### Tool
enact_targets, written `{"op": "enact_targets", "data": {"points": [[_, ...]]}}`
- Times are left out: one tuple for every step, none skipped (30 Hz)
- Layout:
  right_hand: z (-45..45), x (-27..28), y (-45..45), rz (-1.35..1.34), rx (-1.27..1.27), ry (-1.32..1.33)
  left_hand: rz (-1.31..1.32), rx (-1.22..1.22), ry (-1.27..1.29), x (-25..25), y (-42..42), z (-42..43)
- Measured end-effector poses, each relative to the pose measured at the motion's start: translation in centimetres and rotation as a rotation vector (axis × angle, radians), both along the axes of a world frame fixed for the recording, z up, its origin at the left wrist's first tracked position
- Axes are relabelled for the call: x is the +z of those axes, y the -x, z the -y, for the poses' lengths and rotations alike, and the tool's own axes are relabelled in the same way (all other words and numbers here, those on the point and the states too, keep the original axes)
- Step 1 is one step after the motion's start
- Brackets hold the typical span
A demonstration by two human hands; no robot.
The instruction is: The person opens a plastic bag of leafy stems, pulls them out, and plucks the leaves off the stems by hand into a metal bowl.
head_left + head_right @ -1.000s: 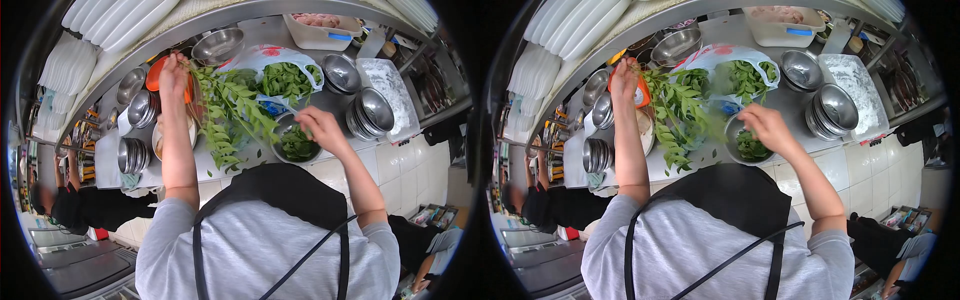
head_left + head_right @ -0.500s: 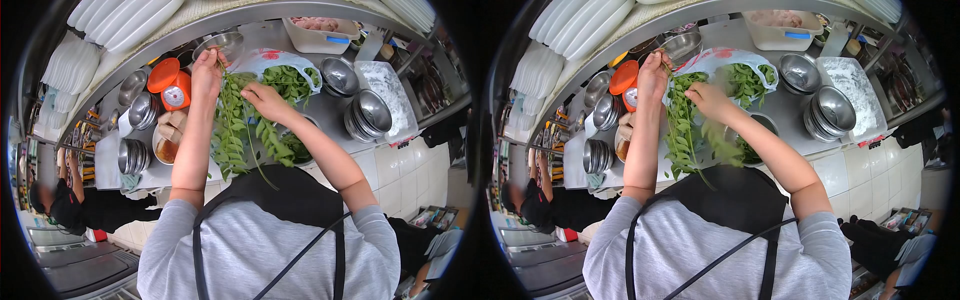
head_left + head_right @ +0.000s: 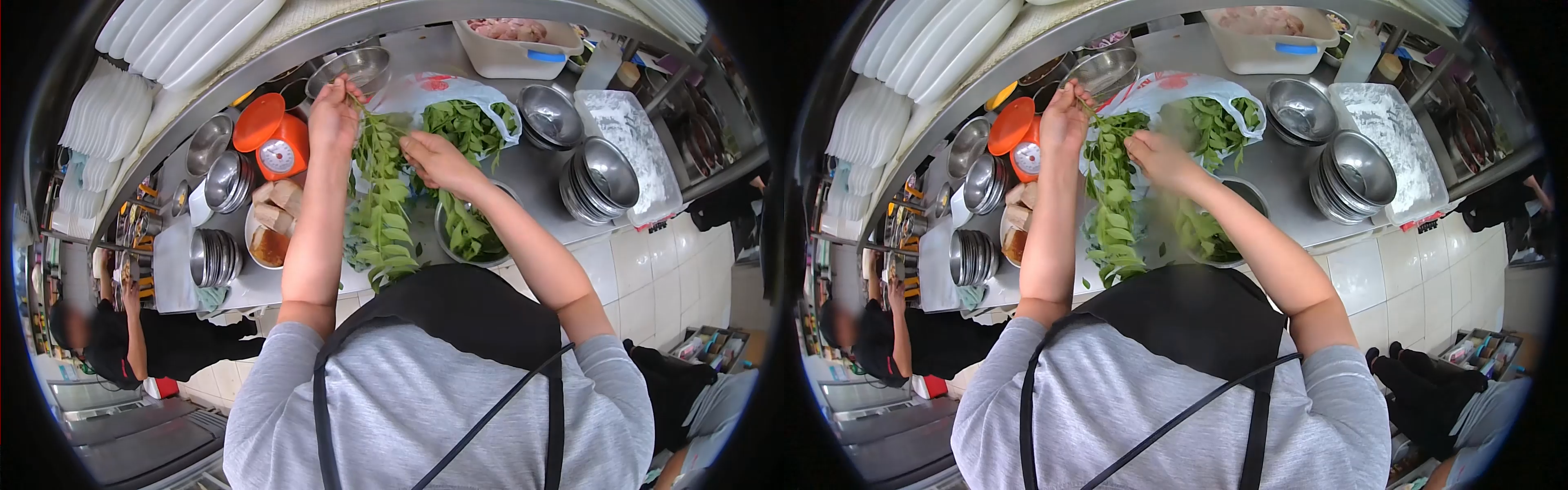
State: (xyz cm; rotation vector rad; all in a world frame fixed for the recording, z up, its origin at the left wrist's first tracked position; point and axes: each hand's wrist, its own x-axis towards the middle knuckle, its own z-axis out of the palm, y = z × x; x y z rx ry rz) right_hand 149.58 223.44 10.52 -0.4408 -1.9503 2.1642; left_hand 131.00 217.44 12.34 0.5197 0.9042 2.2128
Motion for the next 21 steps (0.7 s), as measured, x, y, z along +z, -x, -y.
{"op": "enact_targets", "data": {"points": [[0.1,0.2,-0.4,0.018,0.008,-0.001,0.051,0.025,-0.025,-0.4,1.2,0.1],[0.1,-0.2,-0.8,0.018,0.004,0.0,0.051,0.021,-0.024,-0.7,2.5,0.4],[0.1,-0.9,-1.4,-0.021,-0.009,-0.163,0.065,0.031,-0.064,-1.0,3.8,0.8],[0.0,-1.8,-2.1,-0.059,-0.021,-0.326,0.081,0.042,-0.105,-1.1,5.0,1.1],[0.0,-2.8,-2.8,-0.207,-0.068,-0.415,0.082,0.042,-0.105,-1.3,6.1,1.6],[0.3,-2.3,-4.1,-0.206,-0.066,-0.414,0.099,0.084,-0.084,-1.4,7.2,2.1],[0.8,-1.2,-5.7,-0.035,-0.02,-0.262,0.117,0.126,-0.063,-1.5,8.3,2.6],[1.1,-0.7,-7.0,0.134,0.027,-0.109,0.118,0.13,-0.062,-1.8,9.8,3.2],[1.4,-1.2,-8.2,0.135,0.03,-0.106,0.143,0.204,-0.075,-2.2,11.4,3.8],[1.6,-1.8,-9.4,0.161,0.069,-0.144,0.168,0.278,-0.088,-2.4,12.7,4.4],[1.5,-2.1,-10.1,0.186,0.107,-0.184,0.136,0.31,-0.068,-2.6,13.9,4.9],[1.2,-2.1,-10.4,0.188,0.107,-0.182,0.137,0.31,-0.066,-2.2,13.6,4.9],[1.0,-2.0,-10.5,0.232,0.028,-0.183,0.1,0.292,-0.067,-1.8,13.4,4.9],[0.8,-2.0,-10.7,0.277,-0.05,-0.184,0.063,0.273,-0.067,-1.4,13.2,4.9],[-0.1,-3.3,-10.4,0.186,-0.12,-0.391,0.068,0.284,-0.053,-0.7,12.1,4.6],[-0.7,-3.7,-10.0,0.108,-0.173,-0.461,0.068,0.283,-0.053,-0.5,11.4,4.3],[-1.3,-3.6,-9.6,0.151,-0.206,-0.429,0.055,0.269,-0.049,-0.3,10.7,4.1],[-1.8,-3.3,-9.3,0.192,-0.239,-0.397,0.041,0.255,-0.047,0.0,10.1,3.8],[-2.3,-3.5,-9.2,0.19,-0.241,-0.398,0.039,0.254,-0.049,0.3,9.4,3.6],[-2.9,-4.2,-9.2,0.175,-0.246,-0.566,0.017,0.244,-0.037,0.6,8.6,3.5],[-3.3,-4.9,-9.4,0.159,-0.251,-0.734,-0.004,0.235,-0.026,0.9,7.9,3.3]]}}
